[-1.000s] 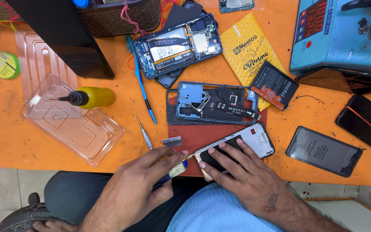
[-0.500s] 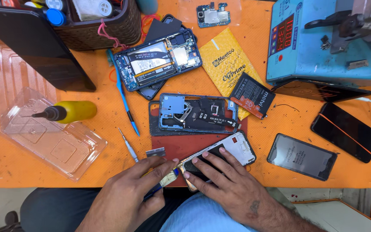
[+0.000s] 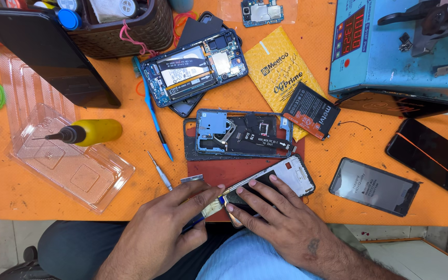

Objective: The person uses a screwdriver and tweezers to disassemble a mobile phone on a workbench, removing internal components and the screen.

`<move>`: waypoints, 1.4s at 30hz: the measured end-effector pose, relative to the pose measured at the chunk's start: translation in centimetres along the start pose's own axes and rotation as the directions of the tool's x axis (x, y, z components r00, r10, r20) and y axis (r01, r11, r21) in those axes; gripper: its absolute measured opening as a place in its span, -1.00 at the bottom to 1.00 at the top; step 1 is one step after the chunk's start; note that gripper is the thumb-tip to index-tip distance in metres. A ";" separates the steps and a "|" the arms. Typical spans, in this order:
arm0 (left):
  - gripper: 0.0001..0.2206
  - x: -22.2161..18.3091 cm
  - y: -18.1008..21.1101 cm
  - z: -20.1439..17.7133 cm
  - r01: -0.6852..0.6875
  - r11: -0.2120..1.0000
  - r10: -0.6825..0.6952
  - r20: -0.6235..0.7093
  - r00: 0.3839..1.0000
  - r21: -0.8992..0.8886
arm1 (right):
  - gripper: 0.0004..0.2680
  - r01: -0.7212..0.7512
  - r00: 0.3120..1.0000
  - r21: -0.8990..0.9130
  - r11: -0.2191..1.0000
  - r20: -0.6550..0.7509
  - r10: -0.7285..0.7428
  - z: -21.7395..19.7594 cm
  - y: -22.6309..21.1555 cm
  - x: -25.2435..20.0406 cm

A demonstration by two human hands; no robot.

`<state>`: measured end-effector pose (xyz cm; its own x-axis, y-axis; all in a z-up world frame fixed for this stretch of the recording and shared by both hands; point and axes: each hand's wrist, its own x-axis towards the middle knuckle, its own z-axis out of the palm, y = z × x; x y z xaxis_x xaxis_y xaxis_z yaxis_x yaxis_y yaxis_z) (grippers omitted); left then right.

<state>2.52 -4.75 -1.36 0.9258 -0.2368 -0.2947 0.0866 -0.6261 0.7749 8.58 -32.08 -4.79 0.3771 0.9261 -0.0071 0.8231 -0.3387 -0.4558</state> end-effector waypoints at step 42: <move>-0.41 2.9 0.4 -1.1 0.038 0.998 -0.033 0.095 0.995 -0.047 | -0.61 0.002 1.000 0.005 1.000 0.002 -0.002 0.0 0.1 -0.1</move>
<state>5.67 -4.90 -1.33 0.8832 -0.2856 -0.3719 0.1386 -0.5988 0.7888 8.66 -32.20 -4.83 0.3748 0.9271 -0.0077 0.8218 -0.3360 -0.4602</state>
